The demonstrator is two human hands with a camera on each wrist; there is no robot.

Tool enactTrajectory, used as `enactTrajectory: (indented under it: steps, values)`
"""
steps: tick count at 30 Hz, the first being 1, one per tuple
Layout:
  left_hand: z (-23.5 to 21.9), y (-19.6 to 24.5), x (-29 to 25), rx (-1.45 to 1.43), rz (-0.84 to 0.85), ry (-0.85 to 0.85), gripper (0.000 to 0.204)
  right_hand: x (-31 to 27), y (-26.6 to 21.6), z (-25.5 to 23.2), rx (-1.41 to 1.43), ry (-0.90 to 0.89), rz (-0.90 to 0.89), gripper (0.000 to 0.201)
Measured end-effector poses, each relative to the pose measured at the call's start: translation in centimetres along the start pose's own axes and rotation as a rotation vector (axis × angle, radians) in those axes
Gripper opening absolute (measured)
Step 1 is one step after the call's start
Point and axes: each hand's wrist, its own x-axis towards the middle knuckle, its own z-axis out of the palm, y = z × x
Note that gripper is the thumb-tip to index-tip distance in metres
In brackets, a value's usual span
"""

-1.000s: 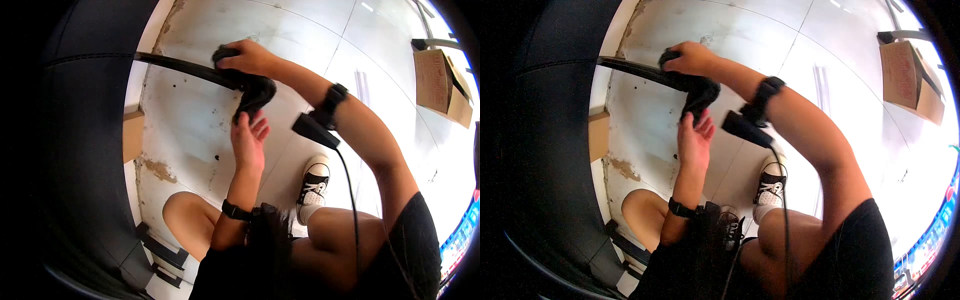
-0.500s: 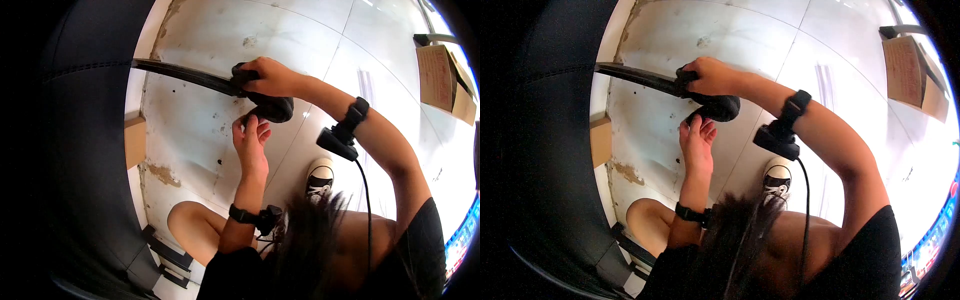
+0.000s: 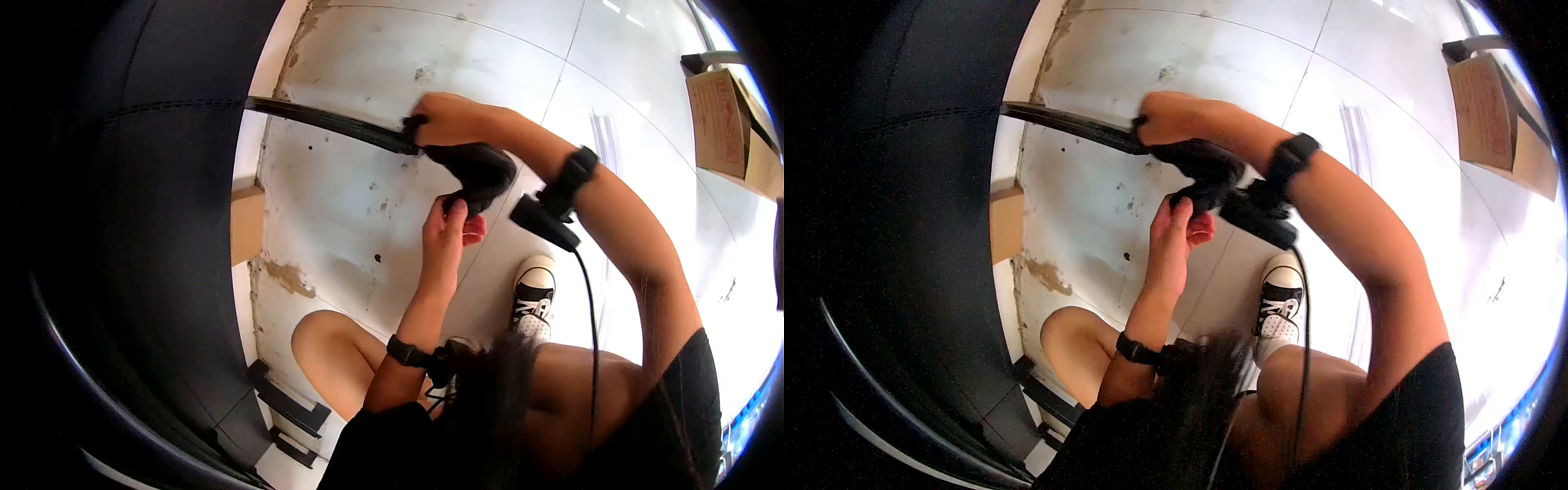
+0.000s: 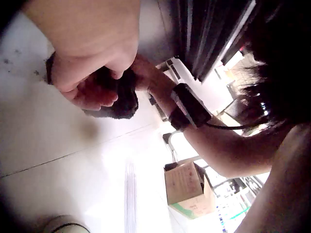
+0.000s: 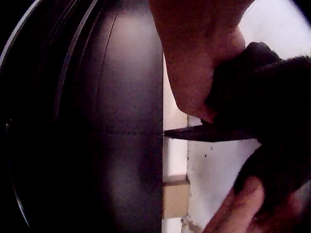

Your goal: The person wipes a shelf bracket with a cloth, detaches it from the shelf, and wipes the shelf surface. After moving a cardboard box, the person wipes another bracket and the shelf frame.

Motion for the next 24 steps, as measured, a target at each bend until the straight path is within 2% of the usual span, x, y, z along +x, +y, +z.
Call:
enactTrajectory:
  steps: [2, 3, 4, 5, 7, 9, 11, 13, 14, 15, 17, 19, 20, 21, 22, 23, 24]
  values:
    - [1.0, 0.0, -0.7, 0.043, 0.058, 0.03, 0.026, -2.7, 1.6, -0.1, 0.096, -0.143, 0.025, 0.04]
    - [1.2, 0.0, -1.0, 0.092, 0.1, 0.059, 0.025, -4.3, 1.4, -0.2, 0.094, -0.144, 0.026, 0.04]
    - [1.3, -0.2, -1.2, 0.118, 0.18, 0.031, 0.023, -6.1, 1.0, -0.3, 0.204, -0.032, 0.127, 0.043]
    - [1.4, -0.2, -1.2, 0.11, 0.182, 0.035, 0.023, -7.4, 0.6, -1.0, 0.308, 0.081, 0.224, 0.046]
    - [1.6, 0.1, -1.3, 0.146, 0.312, 0.048, 0.022, -8.0, 0.5, -3.3, 0.382, 0.076, 0.248, 0.05]
    - [2.0, 1.2, -1.3, 0.102, 0.308, 0.071, 0.021, -7.4, 1.3, -5.2, 0.605, 0.043, 0.183, 0.037]
    - [2.2, 2.2, -1.3, 0.06, 0.305, 0.089, 0.02, -6.8, 1.4, -5.8, 0.8, 0.274, 0.062, 0.03]
    - [2.5, 3.0, -1.0, 0.0, 0.328, 0.155, 0.02, -6.1, -0.1, -6.7, 0.847, 0.397, 0.05, 0.032]
    - [2.3, 3.6, -0.6, -0.036, 0.364, 0.169, 0.019, -5.4, -0.8, -7.0, 0.918, 0.37, 0.056, 0.032]
    - [1.9, 4.3, -0.6, -0.005, 0.387, 0.177, 0.021, -4.6, -1.1, -7.3, 0.93, 0.286, 0.025, 0.042]
    - [0.4, 5.7, 0.9, 0.001, 0.469, 0.269, 0.02, -2.7, -2.5, -6.4, 0.914, 0.364, 0.046, 0.041]
    - [-1.3, 7.6, 2.1, 0.005, 0.535, 0.348, 0.02, -0.3, -4.0, -5.3, 0.902, 0.34, -0.147, 0.039]
    - [-2.1, 8.6, 3.0, 0.045, 0.531, 0.427, 0.022, 2.6, -3.6, -4.5, 0.91, 0.336, -0.098, 0.053]
    - [-3.0, 9.2, 3.9, 0.103, 0.536, 0.478, 0.023, 4.7, -3.8, -3.8, 0.79, 0.353, -0.144, 0.065]
    - [-3.9, 9.7, 4.8, 0.146, 0.552, 0.499, 0.025, 6.1, -5.0, -2.7, 0.567, 0.463, -0.098, 0.064]
    - [-4.6, 10.2, 5.5, 0.187, 0.57, 0.519, 0.027, 7.3, -5.8, -2.2, 0.422, 0.451, -0.104, 0.068]
    - [-4.8, 10.2, 6.0, 0.187, 0.571, 0.522, 0.027, 7.8, -5.7, -2.4, 0.422, 0.449, -0.106, 0.068]
